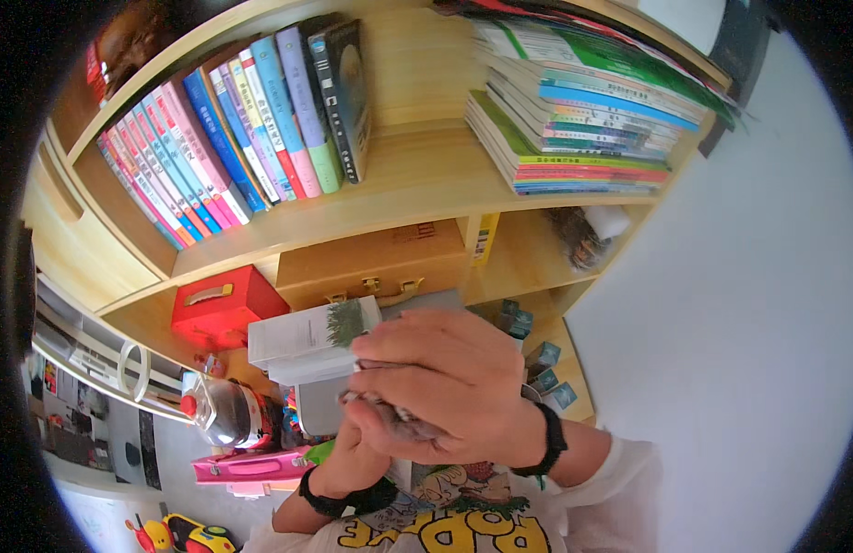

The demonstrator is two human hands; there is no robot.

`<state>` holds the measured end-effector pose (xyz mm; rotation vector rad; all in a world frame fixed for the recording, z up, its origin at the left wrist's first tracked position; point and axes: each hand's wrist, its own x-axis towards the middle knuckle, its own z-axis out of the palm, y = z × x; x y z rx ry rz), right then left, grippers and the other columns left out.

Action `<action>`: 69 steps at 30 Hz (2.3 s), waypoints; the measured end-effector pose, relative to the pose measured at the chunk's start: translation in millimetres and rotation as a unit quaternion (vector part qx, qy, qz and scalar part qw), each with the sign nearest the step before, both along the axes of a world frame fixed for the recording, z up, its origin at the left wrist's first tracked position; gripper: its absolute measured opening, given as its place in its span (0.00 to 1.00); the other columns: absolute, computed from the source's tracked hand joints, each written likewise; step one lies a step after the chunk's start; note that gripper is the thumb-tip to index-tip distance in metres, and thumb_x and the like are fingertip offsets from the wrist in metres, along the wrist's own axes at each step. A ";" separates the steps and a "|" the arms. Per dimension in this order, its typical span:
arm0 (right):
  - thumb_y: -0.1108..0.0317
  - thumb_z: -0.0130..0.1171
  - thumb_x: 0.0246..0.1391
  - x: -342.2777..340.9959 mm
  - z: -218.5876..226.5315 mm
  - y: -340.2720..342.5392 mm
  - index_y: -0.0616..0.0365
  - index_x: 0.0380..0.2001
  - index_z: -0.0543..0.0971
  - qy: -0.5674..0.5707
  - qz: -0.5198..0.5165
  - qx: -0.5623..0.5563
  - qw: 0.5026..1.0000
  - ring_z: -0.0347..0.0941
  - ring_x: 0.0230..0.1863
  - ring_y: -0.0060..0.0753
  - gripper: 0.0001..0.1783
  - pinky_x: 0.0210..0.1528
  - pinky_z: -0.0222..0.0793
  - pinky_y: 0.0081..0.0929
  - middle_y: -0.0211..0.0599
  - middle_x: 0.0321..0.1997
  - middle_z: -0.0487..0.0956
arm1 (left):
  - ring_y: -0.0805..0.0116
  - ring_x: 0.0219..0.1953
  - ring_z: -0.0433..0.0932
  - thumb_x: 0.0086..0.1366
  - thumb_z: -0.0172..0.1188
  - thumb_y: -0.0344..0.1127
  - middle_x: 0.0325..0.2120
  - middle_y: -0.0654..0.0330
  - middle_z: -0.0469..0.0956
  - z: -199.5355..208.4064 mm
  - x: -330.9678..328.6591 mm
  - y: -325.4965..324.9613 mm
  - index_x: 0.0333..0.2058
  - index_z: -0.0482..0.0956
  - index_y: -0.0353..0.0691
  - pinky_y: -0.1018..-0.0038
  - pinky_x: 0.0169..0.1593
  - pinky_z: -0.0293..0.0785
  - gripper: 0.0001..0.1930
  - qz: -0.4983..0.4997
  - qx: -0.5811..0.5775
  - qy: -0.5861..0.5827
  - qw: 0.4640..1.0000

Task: The person wipes several small boxes with a cloth before placing them onto a bookshelf.

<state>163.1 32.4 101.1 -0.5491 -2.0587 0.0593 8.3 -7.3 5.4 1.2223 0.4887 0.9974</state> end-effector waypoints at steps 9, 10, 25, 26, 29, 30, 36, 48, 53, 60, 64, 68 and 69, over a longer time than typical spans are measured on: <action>0.52 0.44 0.60 2.0 -32.1 -6.4 0.58 0.18 0.70 0.335 0.124 -0.221 0.907 0.68 0.29 0.36 0.23 0.44 0.64 0.39 0.40 0.23 0.73 | 0.75 0.52 0.64 0.69 0.47 0.38 0.51 0.60 0.67 11.1 1.1 -8.6 0.60 0.55 0.32 0.76 0.56 0.60 0.25 0.039 -0.034 -0.009 0.999; 0.51 0.43 0.61 8.1 -32.3 -8.1 0.59 0.19 0.70 0.358 0.099 -0.208 0.905 0.68 0.29 0.36 0.24 0.43 0.64 0.38 0.41 0.23 0.73 | 0.75 0.52 0.64 0.70 0.45 0.39 0.50 0.59 0.67 14.5 1.1 -8.7 0.60 0.55 0.32 0.76 0.56 0.60 0.25 0.065 -0.021 0.038 0.997; 0.67 0.59 0.44 -18.5 -38.5 -35.5 0.55 0.41 0.80 -0.093 -0.151 0.000 0.984 0.67 0.57 0.35 0.17 0.64 0.54 0.49 0.32 0.50 0.76 | 0.66 0.57 0.64 0.67 0.18 0.64 0.56 0.54 0.64 37.5 9.1 8.0 0.62 0.52 0.37 0.72 0.60 0.58 0.39 0.151 -0.042 0.021 0.987; 0.67 0.58 0.44 -18.0 -42.9 -39.2 0.55 0.40 0.80 -0.072 -0.125 -0.029 0.989 0.69 0.56 0.34 0.16 0.63 0.56 0.48 0.31 0.48 0.77 | 0.66 0.56 0.65 0.66 0.18 0.64 0.54 0.54 0.65 39.8 6.5 10.9 0.62 0.53 0.37 0.73 0.60 0.58 0.39 0.166 -0.033 0.022 0.985; 0.69 0.57 0.42 -10.2 -47.2 -45.1 0.54 0.35 0.81 -0.013 -0.077 -0.071 0.994 0.75 0.47 0.33 0.13 0.59 0.63 0.43 0.30 0.38 0.81 | 0.68 0.48 0.71 0.66 0.18 0.66 0.48 0.56 0.71 37.8 3.2 17.8 0.59 0.59 0.39 0.73 0.55 0.65 0.40 0.245 0.005 0.061 0.968; 0.69 0.56 0.44 -1.0 -51.2 -48.5 0.55 0.32 0.81 0.018 0.037 -0.148 0.988 0.77 0.42 0.34 0.10 0.55 0.66 0.42 0.32 0.35 0.81 | 0.68 0.45 0.73 0.66 0.19 0.66 0.45 0.57 0.73 38.8 2.1 21.3 0.57 0.62 0.39 0.73 0.51 0.68 0.39 0.247 -0.071 0.045 0.965; 0.61 0.54 0.54 23.7 -81.3 -61.4 0.62 0.39 0.76 0.292 0.040 -0.399 0.869 0.76 0.30 0.30 0.15 0.41 0.71 0.31 0.35 0.25 0.78 | 0.67 0.38 0.75 0.67 0.27 0.65 0.37 0.59 0.76 45.8 -17.8 50.5 0.51 0.68 0.42 0.71 0.42 0.74 0.35 0.220 -0.291 -0.182 0.913; 0.64 0.63 0.50 -2.2 -72.9 -62.7 0.67 0.51 0.66 0.247 0.028 -0.588 0.770 0.73 0.40 0.22 0.29 0.39 0.71 0.22 0.39 0.39 0.77 | 0.62 0.49 0.71 0.60 0.27 0.74 0.47 0.58 0.72 58.2 -5.4 32.9 0.57 0.63 0.40 0.65 0.55 0.64 0.44 0.147 -0.315 -0.214 0.913; 0.62 0.58 0.55 1.7 -88.1 -64.5 0.66 0.50 0.67 0.325 0.099 -0.642 0.688 0.72 0.42 0.22 0.24 0.40 0.73 0.22 0.37 0.43 0.75 | 0.61 0.54 0.66 0.57 0.26 0.77 0.54 0.59 0.66 62.5 -8.4 26.0 0.62 0.56 0.42 0.63 0.57 0.61 0.48 0.108 -0.249 -0.230 0.935; 0.41 0.55 0.50 2.3 -89.7 -63.1 0.68 0.47 0.69 0.319 0.087 -0.644 0.690 0.78 0.30 0.32 0.37 0.30 0.75 0.25 0.45 0.34 0.79 | 0.60 0.65 0.51 0.54 0.22 0.79 0.64 0.59 0.51 61.1 -10.2 27.0 0.66 0.38 0.43 0.60 0.65 0.46 0.52 0.041 -0.181 -0.225 0.956; 0.44 0.64 0.44 6.9 -87.6 -65.0 0.70 0.47 0.69 0.356 0.007 -0.585 0.729 0.78 0.31 0.32 0.40 0.31 0.75 0.25 0.43 0.34 0.79 | 0.61 0.64 0.53 0.50 0.25 0.82 0.64 0.58 0.51 58.7 -8.0 29.3 0.66 0.37 0.43 0.62 0.65 0.46 0.56 0.058 -0.130 -0.125 0.982; 0.59 0.71 0.37 10.4 -70.9 -57.3 0.64 0.46 0.74 0.154 -0.156 -0.292 0.931 0.77 0.26 0.34 0.32 0.34 0.73 0.25 0.42 0.28 0.78 | 0.64 0.61 0.59 0.50 0.35 0.81 0.61 0.61 0.56 59.9 -7.7 21.5 0.65 0.45 0.42 0.63 0.61 0.58 0.55 0.167 -0.057 -0.008 0.984; 0.59 0.71 0.37 9.7 -64.8 -57.9 0.64 0.46 0.74 0.154 -0.154 -0.293 0.931 0.77 0.26 0.34 0.32 0.34 0.73 0.25 0.42 0.28 0.78 | 0.64 0.60 0.60 0.53 0.38 0.78 0.60 0.60 0.57 59.5 -7.6 22.4 0.65 0.46 0.41 0.63 0.60 0.60 0.52 0.162 -0.052 -0.022 0.985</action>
